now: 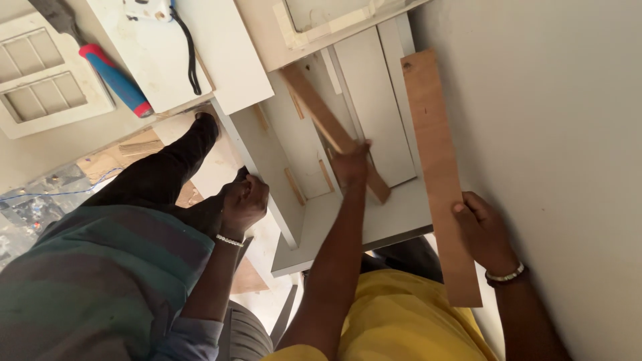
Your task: Fitting wooden partitions into a white cabinet frame and measuring the internal dimensions.
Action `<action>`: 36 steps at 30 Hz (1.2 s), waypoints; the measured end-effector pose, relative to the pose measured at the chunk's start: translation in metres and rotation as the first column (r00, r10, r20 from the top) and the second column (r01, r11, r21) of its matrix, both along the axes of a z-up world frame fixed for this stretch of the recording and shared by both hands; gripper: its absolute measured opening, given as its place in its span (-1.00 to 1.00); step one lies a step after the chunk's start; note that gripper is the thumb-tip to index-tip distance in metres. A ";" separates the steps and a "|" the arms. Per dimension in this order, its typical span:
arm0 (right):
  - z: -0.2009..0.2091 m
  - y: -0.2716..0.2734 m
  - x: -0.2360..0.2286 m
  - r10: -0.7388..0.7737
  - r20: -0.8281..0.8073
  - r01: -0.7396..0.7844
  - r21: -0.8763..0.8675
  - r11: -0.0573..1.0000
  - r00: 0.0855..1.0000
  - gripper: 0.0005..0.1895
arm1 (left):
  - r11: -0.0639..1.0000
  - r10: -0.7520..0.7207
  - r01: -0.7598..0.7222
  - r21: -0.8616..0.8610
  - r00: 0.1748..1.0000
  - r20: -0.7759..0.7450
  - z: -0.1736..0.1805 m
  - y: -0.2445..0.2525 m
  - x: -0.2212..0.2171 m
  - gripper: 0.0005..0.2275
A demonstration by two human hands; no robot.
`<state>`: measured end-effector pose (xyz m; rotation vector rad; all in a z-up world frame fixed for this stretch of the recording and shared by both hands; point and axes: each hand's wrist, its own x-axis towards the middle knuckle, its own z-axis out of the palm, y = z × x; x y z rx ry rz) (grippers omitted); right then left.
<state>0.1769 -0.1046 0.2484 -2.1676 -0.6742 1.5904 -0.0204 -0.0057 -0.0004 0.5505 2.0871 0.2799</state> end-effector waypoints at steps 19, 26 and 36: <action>-0.008 0.001 0.003 -0.024 -0.100 0.034 0.096 0.995 0.995 -0.72 | 0.996 0.085 -0.089 0.005 0.965 0.248 -0.008 -0.024 0.007 -0.70; -0.021 0.000 -0.005 0.014 -0.055 -0.017 -0.056 0.998 0.998 -0.73 | 0.970 0.223 -0.238 -0.057 0.764 0.605 0.014 -0.024 -0.031 -0.79; -0.077 0.039 -0.105 0.272 -0.293 -0.299 -0.048 0.953 0.917 -0.51 | 0.973 0.230 -0.132 -0.192 0.666 0.709 0.133 -0.023 -0.095 -0.58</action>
